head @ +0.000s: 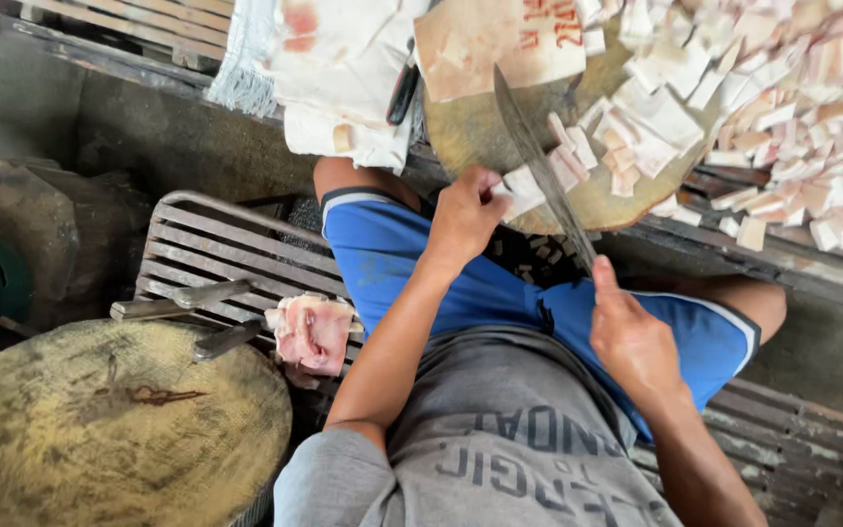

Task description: The person uses a large knife to chop pieces of animal fat on a wooden cutting board, placing the smaller pieces into a pile.

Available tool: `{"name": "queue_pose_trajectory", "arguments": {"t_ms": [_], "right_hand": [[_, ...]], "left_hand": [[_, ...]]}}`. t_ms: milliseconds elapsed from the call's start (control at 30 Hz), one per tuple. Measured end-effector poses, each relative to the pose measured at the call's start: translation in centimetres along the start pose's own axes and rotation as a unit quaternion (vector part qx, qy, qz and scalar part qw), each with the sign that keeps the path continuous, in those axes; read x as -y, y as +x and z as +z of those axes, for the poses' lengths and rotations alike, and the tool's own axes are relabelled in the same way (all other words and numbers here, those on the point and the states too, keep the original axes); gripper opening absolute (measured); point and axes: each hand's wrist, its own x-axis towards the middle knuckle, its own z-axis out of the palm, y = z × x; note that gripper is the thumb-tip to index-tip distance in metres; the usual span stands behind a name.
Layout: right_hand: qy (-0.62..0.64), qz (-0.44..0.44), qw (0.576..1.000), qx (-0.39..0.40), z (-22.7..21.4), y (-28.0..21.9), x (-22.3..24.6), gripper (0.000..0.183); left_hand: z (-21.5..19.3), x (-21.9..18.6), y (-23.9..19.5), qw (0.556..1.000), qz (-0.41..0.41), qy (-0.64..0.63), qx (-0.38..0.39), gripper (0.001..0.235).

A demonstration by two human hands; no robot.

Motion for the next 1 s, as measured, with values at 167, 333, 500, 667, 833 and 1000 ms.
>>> {"name": "queue_pose_trajectory", "arguments": {"t_ms": [167, 333, 500, 667, 833, 1000], "right_hand": [[0.113, -0.014, 0.987, -0.114, -4.0, -1.1, -0.5, 0.061], [0.183, -0.006, 0.954, -0.238, -4.8, -2.6, 1.0, 0.049], [-0.023, -0.114, 0.989, -0.092, -1.0, -1.0, 1.0, 0.057], [0.036, -0.06, 0.995, -0.066, -1.8, -0.5, -0.4, 0.057], [0.093, -0.009, 0.982, -0.163, -4.8, -2.2, -0.4, 0.062], [0.134, -0.096, 0.965, -0.203, -4.3, -3.5, 0.5, 0.06]], "left_hand": [[0.0, -0.3, -0.3, 1.0, -0.01, 0.003, -0.018, 0.032], [-0.1, -1.0, -0.7, 1.0, -0.013, 0.003, -0.006, 0.033], [-0.1, -1.0, -0.6, 0.999, -0.025, 0.021, -0.005, 0.032], [0.7, -1.2, -0.2, 1.0, -0.008, 0.015, -0.022, 0.03], [0.6, -2.2, -0.2, 0.999, -0.021, 0.032, 0.022, 0.036], [-2.5, -3.0, -1.2, 0.995, -0.004, 0.091, 0.049, 0.037]]}}
